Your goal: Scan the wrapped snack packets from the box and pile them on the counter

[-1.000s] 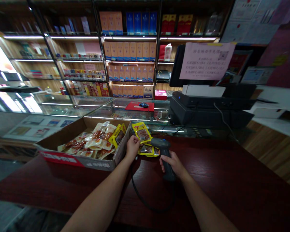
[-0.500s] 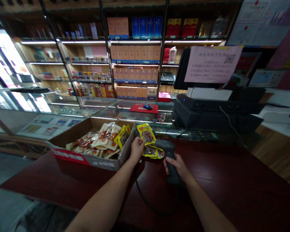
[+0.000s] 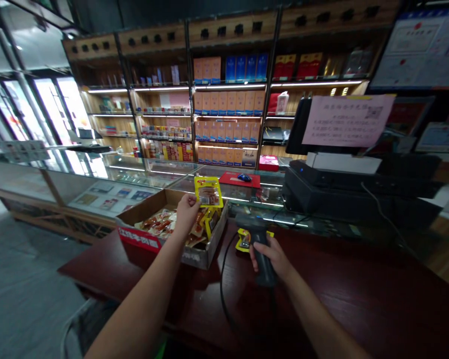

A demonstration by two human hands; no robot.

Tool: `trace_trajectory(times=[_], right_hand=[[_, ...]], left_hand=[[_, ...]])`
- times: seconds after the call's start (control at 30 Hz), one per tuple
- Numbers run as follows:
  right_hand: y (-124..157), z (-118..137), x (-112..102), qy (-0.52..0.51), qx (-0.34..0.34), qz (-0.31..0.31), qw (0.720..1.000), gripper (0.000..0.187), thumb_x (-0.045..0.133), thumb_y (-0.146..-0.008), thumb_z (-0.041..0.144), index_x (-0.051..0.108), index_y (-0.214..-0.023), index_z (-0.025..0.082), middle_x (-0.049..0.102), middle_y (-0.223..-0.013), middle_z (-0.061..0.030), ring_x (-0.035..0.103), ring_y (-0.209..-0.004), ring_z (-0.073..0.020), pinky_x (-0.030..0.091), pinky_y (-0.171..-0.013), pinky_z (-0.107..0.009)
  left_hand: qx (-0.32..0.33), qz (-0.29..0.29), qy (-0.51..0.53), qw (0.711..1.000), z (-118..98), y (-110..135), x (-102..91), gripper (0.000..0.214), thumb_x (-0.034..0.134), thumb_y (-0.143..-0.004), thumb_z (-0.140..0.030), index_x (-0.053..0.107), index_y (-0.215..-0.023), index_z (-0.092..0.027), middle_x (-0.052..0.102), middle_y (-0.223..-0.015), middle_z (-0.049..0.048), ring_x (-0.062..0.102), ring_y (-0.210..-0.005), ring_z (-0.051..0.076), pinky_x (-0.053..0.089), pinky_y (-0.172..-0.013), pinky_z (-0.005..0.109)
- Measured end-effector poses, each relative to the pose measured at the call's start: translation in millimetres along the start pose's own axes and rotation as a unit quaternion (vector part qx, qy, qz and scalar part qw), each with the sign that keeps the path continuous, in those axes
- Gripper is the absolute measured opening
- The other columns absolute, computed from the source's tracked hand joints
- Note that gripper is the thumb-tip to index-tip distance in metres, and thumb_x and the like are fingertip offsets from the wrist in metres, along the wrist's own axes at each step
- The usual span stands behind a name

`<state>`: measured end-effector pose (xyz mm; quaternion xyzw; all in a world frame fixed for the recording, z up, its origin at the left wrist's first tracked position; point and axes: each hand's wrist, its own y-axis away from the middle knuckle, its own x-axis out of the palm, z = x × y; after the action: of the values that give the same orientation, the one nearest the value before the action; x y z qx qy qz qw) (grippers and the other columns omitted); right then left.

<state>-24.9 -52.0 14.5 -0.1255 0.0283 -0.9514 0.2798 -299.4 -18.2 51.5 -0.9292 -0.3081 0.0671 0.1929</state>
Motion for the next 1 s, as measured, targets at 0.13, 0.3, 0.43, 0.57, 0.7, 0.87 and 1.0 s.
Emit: trace_trajectory(times=[0.13,0.3,0.43,0.57,0.7,0.87,1.0], right_hand=[[-12.8,-2.6,23.7,-0.012,-0.009,0.033,0.999,0.038,0.068,-0.068,0.04,0.055,-0.094,0.016,0.061,-0.055,0.0031,0.055,-0.037,-0.0118,0.046,-0.036,-0.023],[-22.2,-7.5,43.0,-0.019,-0.01,0.049,0.999,0.035,0.068,-0.067,0.039,0.056,-0.091,0.016,0.06,-0.054,0.0033,0.054,-0.037,-0.0117,0.046,-0.036,-0.023],[-23.2,-11.4,46.6,-0.021,-0.006,0.051,0.998,0.035,0.067,-0.067,0.039,0.057,-0.091,0.015,0.06,-0.053,0.0031,0.054,-0.037,-0.0114,0.045,-0.036,-0.022],[-21.0,-19.4,33.0,-0.026,0.001,0.031,0.999,0.039,0.069,-0.066,0.041,0.056,-0.093,0.016,0.06,-0.054,0.0031,0.054,-0.037,-0.0114,0.046,-0.036,-0.022],[-12.5,-23.2,1.8,-0.004,0.005,-0.036,0.999,0.037,0.07,-0.065,0.044,0.056,-0.086,0.016,0.061,-0.053,0.0023,0.054,-0.036,-0.0122,0.046,-0.035,-0.024],[6.9,-16.8,-46.3,0.017,0.005,-0.118,0.993,0.034,0.071,-0.062,0.045,0.054,-0.069,0.016,0.06,-0.051,0.0012,0.052,-0.035,-0.0111,0.045,-0.035,-0.023],[19.0,-16.5,-75.0,-0.003,-0.011,-0.169,0.986,0.036,0.072,-0.062,0.044,0.057,-0.078,0.016,0.061,-0.052,0.0017,0.053,-0.036,-0.0114,0.046,-0.036,-0.024]], left_hand=[[-0.025,-0.028,-0.093,0.995,21.1,-25.0,-45.9,0.013,0.06,-0.061,-0.021,0.054,-0.072,-0.016,0.056,-0.058,-0.0025,0.054,-0.052,0.012,0.046,-0.055,0.025],[0.03,-0.068,-0.272,0.959,27.5,-26.1,-64.8,0.015,0.062,-0.064,-0.023,0.06,-0.077,-0.014,0.061,-0.076,0.0059,0.058,-0.074,0.019,0.047,-0.077,0.034],[0.141,-0.145,-0.291,0.935,9.8,-7.4,-49.9,0.023,0.059,-0.069,-0.023,0.059,-0.09,-0.014,0.057,-0.095,0.0096,0.056,-0.08,0.019,0.045,-0.082,0.035],[0.175,-0.074,-0.196,0.962,-4.0,26.5,-8.5,0.022,0.053,-0.076,-0.026,0.057,-0.096,-0.017,0.059,-0.087,0.0056,0.056,-0.072,0.016,0.047,-0.07,0.028],[0.121,0.084,-0.146,0.978,4.7,63.7,48.0,0.013,0.055,-0.076,-0.03,0.061,-0.078,-0.018,0.062,-0.07,0.0022,0.057,-0.065,0.014,0.045,-0.066,0.025],[-0.122,0.307,-0.192,0.924,37.8,94.2,114.3,0.039,0.056,-0.075,-0.047,0.056,-0.049,-0.018,0.052,-0.039,0.0031,0.054,-0.042,0.017,0.041,-0.049,0.026],[-0.112,0.291,-0.268,0.912,51.4,98.6,154.4,0.032,0.059,-0.072,-0.048,0.062,-0.059,-0.019,0.062,-0.05,0.0081,0.063,-0.054,0.023,0.044,-0.055,0.028]])
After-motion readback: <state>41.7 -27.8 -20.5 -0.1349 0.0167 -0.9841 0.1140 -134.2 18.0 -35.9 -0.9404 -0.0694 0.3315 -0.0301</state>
